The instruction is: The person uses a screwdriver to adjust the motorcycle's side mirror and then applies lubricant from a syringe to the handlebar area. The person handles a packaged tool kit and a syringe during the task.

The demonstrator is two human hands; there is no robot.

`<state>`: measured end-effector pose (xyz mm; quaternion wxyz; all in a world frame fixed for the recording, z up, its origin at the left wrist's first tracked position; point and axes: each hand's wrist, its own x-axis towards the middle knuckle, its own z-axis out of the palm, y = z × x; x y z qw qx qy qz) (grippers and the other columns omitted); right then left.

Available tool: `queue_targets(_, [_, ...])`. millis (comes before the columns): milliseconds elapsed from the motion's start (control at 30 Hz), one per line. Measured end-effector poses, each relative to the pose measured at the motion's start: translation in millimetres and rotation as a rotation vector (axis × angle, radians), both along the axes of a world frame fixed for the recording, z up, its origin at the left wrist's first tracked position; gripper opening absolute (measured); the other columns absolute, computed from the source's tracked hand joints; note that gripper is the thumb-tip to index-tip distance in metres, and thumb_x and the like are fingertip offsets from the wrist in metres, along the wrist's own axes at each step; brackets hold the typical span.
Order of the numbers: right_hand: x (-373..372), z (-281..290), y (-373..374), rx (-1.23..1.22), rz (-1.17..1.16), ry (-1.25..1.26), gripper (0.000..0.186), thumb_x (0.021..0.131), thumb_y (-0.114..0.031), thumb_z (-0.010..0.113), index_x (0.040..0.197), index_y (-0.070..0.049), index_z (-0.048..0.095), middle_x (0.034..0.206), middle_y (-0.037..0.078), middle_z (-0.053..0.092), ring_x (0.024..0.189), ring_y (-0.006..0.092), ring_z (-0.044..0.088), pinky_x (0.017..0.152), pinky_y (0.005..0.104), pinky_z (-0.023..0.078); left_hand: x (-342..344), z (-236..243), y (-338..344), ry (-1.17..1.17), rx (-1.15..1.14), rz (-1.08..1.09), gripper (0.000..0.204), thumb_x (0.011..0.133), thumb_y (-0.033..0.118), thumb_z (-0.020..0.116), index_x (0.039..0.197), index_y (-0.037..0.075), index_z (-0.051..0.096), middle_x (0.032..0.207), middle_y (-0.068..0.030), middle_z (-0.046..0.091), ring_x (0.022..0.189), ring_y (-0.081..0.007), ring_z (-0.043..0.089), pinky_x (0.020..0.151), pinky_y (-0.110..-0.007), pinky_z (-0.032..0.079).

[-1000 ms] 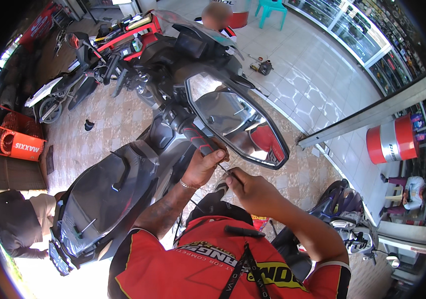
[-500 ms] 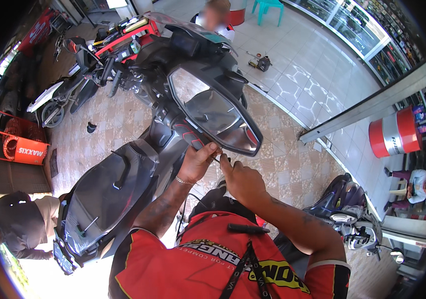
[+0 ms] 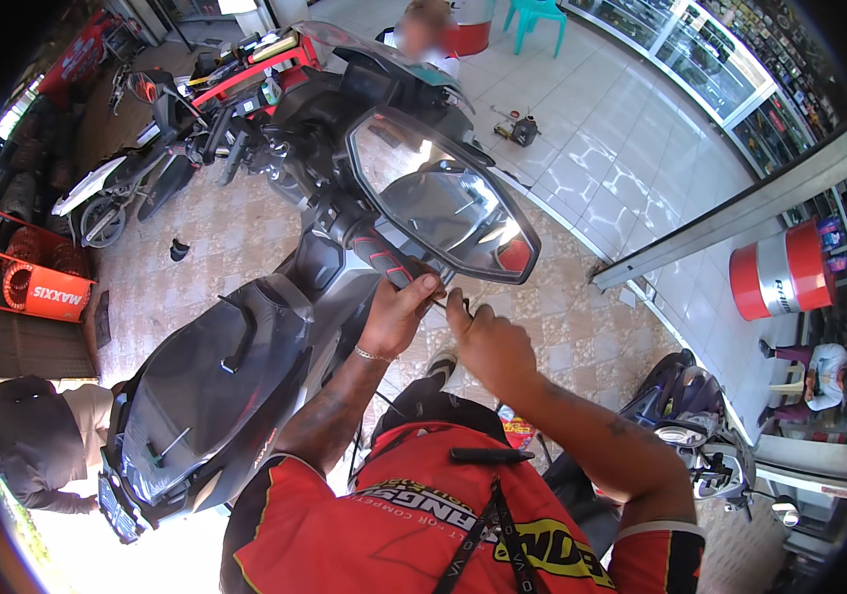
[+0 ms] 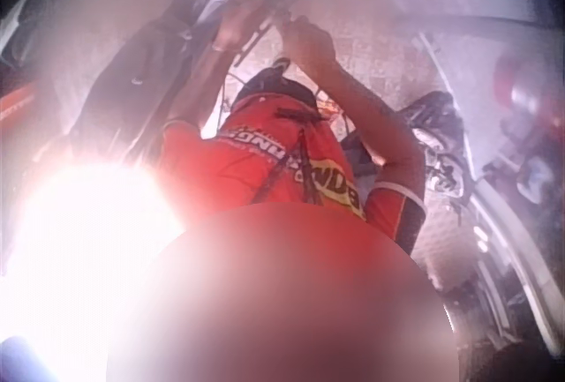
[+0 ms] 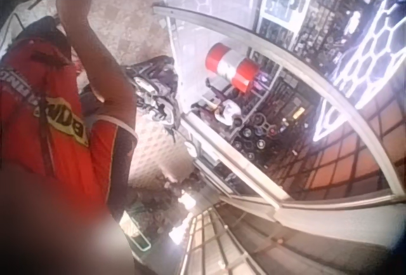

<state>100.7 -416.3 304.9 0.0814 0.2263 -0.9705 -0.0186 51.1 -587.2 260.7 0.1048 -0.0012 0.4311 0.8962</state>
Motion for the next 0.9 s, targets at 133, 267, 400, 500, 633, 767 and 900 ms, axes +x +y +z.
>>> queue_targets(133, [-10.5,11.8,17.2,-0.173,0.056,-0.170,0.045,0.091,-0.015,0.056,0.135,-0.007,0.050,0.076,0.016,0.064,0.060,0.0323,0.068,0.050,0.0436,0.054,0.8,-1.2,-1.0,-0.012,0.012,-0.016,0.037,0.089,0.027,0.081,0.108,0.001,0.062,0.099,-0.0075,0.064,0.090,-0.0169,0.062,0.082,-0.034,0.051])
queue_targets(267, [-17.2,48.1,23.6,-0.195,-0.026,-0.573,0.043,0.097,-0.019,0.052,0.138,-0.008,0.046,0.086,0.021,0.070,0.077,0.0413,0.071,0.068,0.0532,0.055,-0.8,2.9,5.9,-0.019,0.011,-0.016,0.044,0.089,0.033,0.080,0.112,0.000,0.062,0.100,-0.0071,0.063,0.092,-0.0185,0.062,0.085,-0.037,0.052])
queue_targets(400, [-37.1,52.5,30.0,-0.380,-0.044,-0.764,0.045,0.102,-0.030,0.054,0.140,-0.010,0.044,0.092,0.021,0.072,0.087,0.0440,0.071,0.080,0.0563,0.052,-6.8,3.2,7.6,-0.002,-0.003,0.015,0.044,0.088,0.033,0.082,0.113,0.002,0.063,0.102,-0.0068,0.063,0.096,-0.0192,0.062,0.087,-0.038,0.051])
queue_targets(500, [-44.9,32.5,38.4,-0.630,-0.039,-0.734,0.059,0.096,-0.044,0.065,0.144,-0.014,0.046,0.081,0.018,0.071,0.078,0.0373,0.071,0.068,0.0489,0.054,-6.6,0.6,1.8,0.014,0.024,-0.027,0.040,0.088,0.027,0.082,0.114,0.003,0.063,0.107,-0.0064,0.065,0.103,-0.0194,0.062,0.090,-0.038,0.052])
queue_targets(633, [-43.8,14.0,44.3,-0.684,0.063,-0.356,0.049,0.094,-0.046,0.068,0.136,-0.022,0.060,0.070,0.013,0.067,0.064,0.0313,0.068,0.057,0.0434,0.052,-0.5,0.5,1.3,0.008,0.021,-0.016,0.037,0.090,0.024,0.080,0.116,0.004,0.063,0.109,-0.0066,0.066,0.103,-0.0180,0.063,0.089,-0.036,0.052])
queue_targets(767, [-39.1,29.7,46.9,-0.488,-0.016,-0.157,0.039,0.092,-0.042,0.071,0.125,-0.022,0.070,0.074,0.011,0.070,0.064,0.0308,0.068,0.056,0.0422,0.051,-8.0,7.4,6.6,-0.002,0.033,-0.020,0.038,0.090,0.025,0.079,0.117,0.004,0.063,0.111,-0.0075,0.066,0.103,-0.0174,0.063,0.089,-0.036,0.053])
queue_targets(900, [-32.4,41.3,47.2,-0.453,-0.088,-0.153,0.040,0.090,-0.044,0.072,0.123,-0.022,0.071,0.069,0.008,0.067,0.061,0.0277,0.067,0.054,0.0391,0.051,-15.1,10.5,12.0,-0.024,0.040,-0.029,0.039,0.091,0.028,0.078,0.119,0.004,0.064,0.117,-0.0095,0.065,0.104,-0.0176,0.064,0.090,-0.036,0.054])
